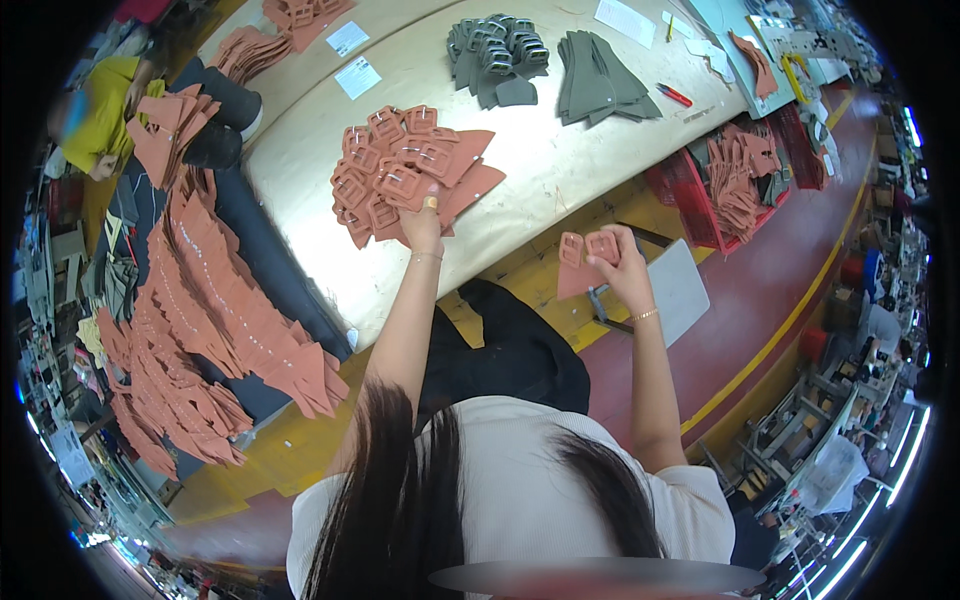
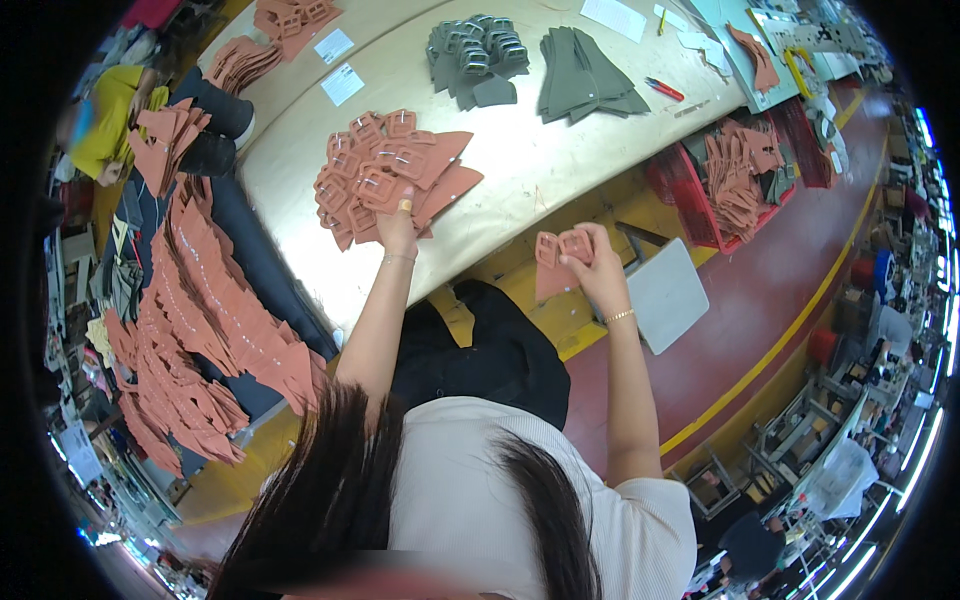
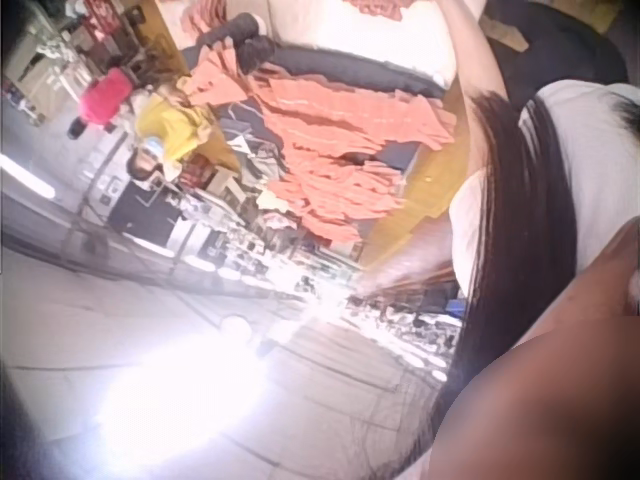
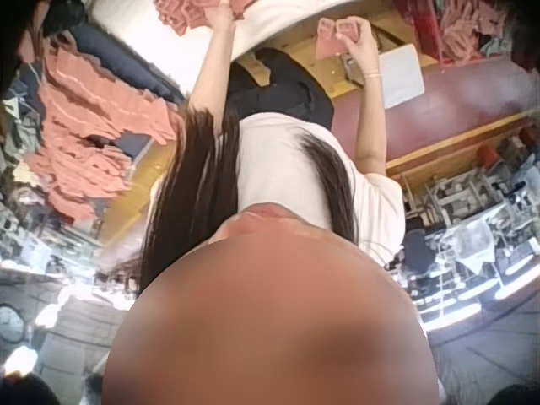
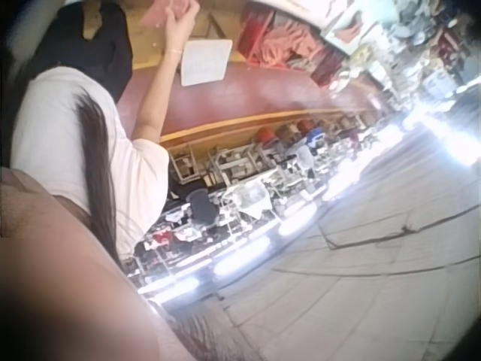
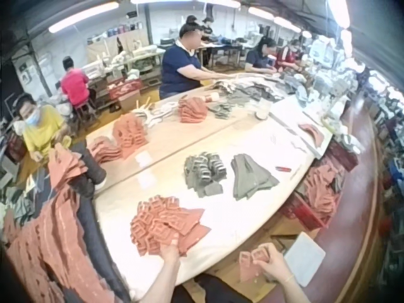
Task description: The person sorts and stacks pink fabric pieces on a worktable. They repeatedly pick up pieces, align them, and place them into neat piles while occasionally moving other items aside.
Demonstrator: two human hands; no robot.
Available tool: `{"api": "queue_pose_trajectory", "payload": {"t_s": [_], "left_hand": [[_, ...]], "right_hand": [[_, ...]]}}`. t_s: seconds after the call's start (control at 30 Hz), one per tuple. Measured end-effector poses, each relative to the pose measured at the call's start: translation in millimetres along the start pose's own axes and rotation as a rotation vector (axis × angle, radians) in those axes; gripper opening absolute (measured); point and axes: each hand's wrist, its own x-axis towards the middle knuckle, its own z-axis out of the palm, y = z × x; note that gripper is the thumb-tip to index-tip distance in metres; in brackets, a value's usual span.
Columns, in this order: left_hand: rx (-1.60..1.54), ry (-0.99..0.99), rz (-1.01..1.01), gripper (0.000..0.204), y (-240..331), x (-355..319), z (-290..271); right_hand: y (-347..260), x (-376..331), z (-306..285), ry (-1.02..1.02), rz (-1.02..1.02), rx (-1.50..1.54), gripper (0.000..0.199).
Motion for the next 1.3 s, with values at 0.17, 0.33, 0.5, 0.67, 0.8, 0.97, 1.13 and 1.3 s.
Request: {"api": "queue_pose_trajectory", "payload": {"t_s": [0.17,0.33,0.5,0.67,0.8,0.97,1.13,1.3], "left_hand": [[0.300,-0.224,0.132,0.052,-31.2,3.9,35.5],[0.465,-0.236,0.251,0.059,-21.9,7.5,77.0],[1.168,0.160,0.493,0.063,36.3,-5.3,9.2],[1.108,0.320,0.466,0.057,59.3,2.1,-50.6],[0.979,0.225,0.333,0.051,55.6,5.6,-53.1],[1.220,0.184,0.229,0.044,70.4,10.5,-37.0],[1.149,0.099,0.346,0.042,90.3,5.5,-16.7],[0.917,-0.152,0.451,0.046,130.9,-19.7,24.1]], "right_hand": [[22.6,-14.8,-5.7,0.041,0.000,0.080,0.049],[23.2,-19.2,-14.2,0.036,0.047,0.125,0.048],[24.2,-16.1,-13.0,0.029,0.084,0.182,0.047],[21.6,-3.7,2.0,-0.016,0.014,0.101,0.048],[6.9,4.7,10.3,-0.054,-0.021,0.095,0.048],[-7.5,8.4,12.5,-0.078,-0.010,0.039,0.046],[-1.5,3.5,13.9,-0.088,0.000,0.052,0.045],[3.9,-3.6,14.9,-0.086,0.035,0.072,0.046]]}}
